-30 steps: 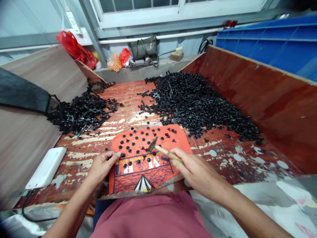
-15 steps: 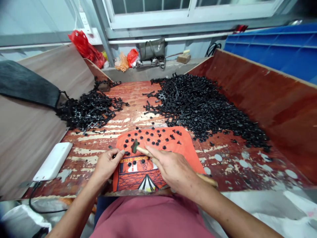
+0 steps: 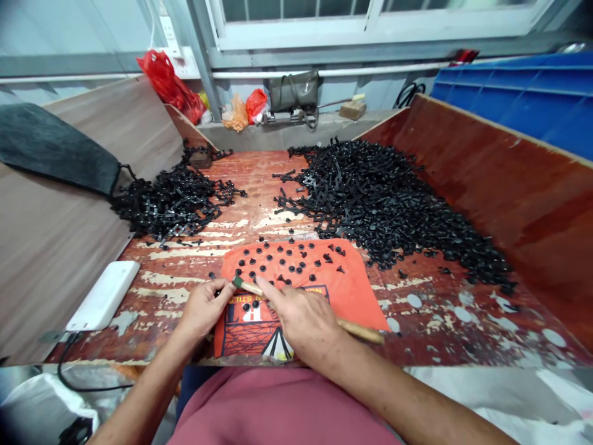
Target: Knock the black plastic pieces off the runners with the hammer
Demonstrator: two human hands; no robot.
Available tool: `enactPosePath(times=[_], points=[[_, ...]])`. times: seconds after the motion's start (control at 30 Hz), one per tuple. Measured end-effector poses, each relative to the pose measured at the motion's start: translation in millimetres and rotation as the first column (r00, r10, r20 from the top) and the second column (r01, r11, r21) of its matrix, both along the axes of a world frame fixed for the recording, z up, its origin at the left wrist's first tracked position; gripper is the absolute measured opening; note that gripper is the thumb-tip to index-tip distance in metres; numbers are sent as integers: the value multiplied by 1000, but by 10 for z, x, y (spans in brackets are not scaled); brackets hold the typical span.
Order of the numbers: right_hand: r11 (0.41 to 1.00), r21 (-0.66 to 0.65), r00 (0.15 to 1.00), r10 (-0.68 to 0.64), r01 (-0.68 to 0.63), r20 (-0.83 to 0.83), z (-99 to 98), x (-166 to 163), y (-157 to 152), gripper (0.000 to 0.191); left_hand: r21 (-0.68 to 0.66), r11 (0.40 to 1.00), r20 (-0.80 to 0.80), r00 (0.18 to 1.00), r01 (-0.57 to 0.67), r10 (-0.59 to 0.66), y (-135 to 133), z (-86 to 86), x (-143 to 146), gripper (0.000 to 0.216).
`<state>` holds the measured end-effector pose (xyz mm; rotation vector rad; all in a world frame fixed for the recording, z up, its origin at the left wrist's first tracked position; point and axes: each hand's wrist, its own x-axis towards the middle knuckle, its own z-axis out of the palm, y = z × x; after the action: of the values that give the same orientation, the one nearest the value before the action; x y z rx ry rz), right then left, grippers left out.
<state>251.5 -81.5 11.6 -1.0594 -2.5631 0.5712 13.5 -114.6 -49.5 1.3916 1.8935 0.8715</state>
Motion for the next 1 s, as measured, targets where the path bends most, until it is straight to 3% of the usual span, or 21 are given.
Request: enactPosePath(times=[0.17, 0.3, 0.47, 0.63, 0.8, 1.0], points=[[999, 34, 999, -17, 19, -42, -60, -17, -3, 56, -3, 1000, 6, 1000, 10, -10, 1, -22, -11, 44], [1000, -17, 998, -22, 23, 65, -84, -18, -27, 52, -15, 1000, 34, 999, -18, 18, 13, 4, -1, 44], [996, -89, 976, -31, 12, -215, 73, 50, 50, 59, -102, 991, 375, 919, -89, 121, 19, 124, 30, 41], [983, -178, 980, -77, 44, -183, 150, 165, 100, 55, -197, 966, 506, 826, -168, 247, 33, 294, 59, 34], [966, -242, 983, -126, 92, -130, 23, 216, 61, 55, -189, 965, 493, 832, -183, 254, 54, 307, 77, 34], [968, -199, 980, -175, 154, -93, -19, 226, 64, 52, -82, 990, 278, 951, -115, 133, 48, 116, 19, 41]])
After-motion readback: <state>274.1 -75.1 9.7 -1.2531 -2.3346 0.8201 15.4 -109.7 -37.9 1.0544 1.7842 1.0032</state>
